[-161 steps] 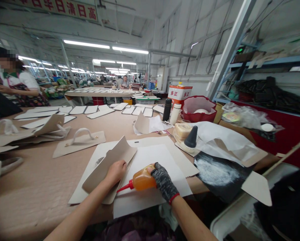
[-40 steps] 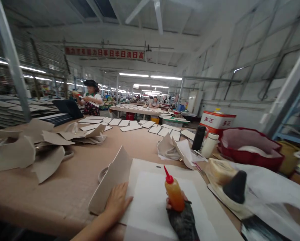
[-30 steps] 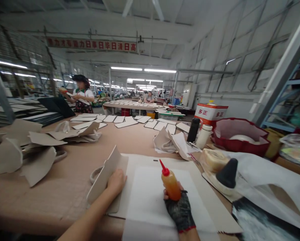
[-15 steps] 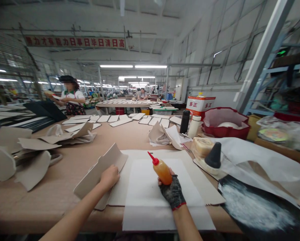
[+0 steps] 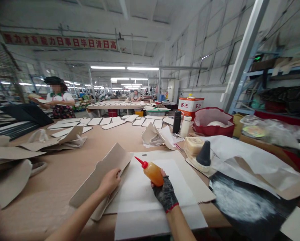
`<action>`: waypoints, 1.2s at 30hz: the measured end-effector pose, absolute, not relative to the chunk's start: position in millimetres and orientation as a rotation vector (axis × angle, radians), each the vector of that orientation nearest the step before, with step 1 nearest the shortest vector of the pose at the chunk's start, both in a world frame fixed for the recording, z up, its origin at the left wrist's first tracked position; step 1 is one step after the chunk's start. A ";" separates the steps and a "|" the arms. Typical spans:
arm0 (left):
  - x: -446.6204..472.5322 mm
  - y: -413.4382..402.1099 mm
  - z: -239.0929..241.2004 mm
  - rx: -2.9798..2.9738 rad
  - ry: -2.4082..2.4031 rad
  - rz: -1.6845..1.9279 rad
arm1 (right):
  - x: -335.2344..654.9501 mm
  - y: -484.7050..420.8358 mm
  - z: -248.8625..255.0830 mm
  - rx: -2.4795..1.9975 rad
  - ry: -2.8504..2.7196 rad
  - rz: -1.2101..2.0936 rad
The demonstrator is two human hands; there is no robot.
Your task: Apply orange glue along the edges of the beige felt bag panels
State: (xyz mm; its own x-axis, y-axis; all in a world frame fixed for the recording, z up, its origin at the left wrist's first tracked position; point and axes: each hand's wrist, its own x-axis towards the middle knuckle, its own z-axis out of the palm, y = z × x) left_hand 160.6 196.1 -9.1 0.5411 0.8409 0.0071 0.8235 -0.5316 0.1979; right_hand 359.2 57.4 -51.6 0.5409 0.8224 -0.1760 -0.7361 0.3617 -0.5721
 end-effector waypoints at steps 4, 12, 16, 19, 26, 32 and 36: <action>184.8 180.3 -23.1 2.606 1.345 0.091 | 357.4 58.9 -51.3 -0.762 -0.152 0.927; 187.6 208.5 -21.5 2.440 1.375 0.130 | 374.4 58.0 -31.9 -1.263 -0.456 0.604; 188.8 216.4 -24.9 2.368 1.375 0.167 | 381.2 67.0 -30.9 -1.522 -0.579 0.460; 189.4 217.9 -29.2 2.336 1.368 0.189 | 379.3 74.9 -30.5 -1.594 -0.609 0.397; 189.6 218.7 -30.2 2.299 1.358 0.193 | 378.7 90.1 -25.9 -1.614 -0.737 0.187; 188.7 217.4 -30.2 2.306 1.351 0.212 | 381.7 99.8 -28.0 -1.653 -0.793 0.119; 188.2 216.6 -30.7 2.313 1.351 0.217 | 381.9 103.6 -27.7 -1.712 -0.842 0.034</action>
State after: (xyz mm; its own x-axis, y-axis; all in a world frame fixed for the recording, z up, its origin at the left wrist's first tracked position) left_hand 188.2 216.6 -30.7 0.5081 0.8567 -0.0887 0.7858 -0.4189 0.4549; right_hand 381.9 103.6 -27.7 0.7403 0.5438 0.3953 0.5104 -0.0719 -0.8569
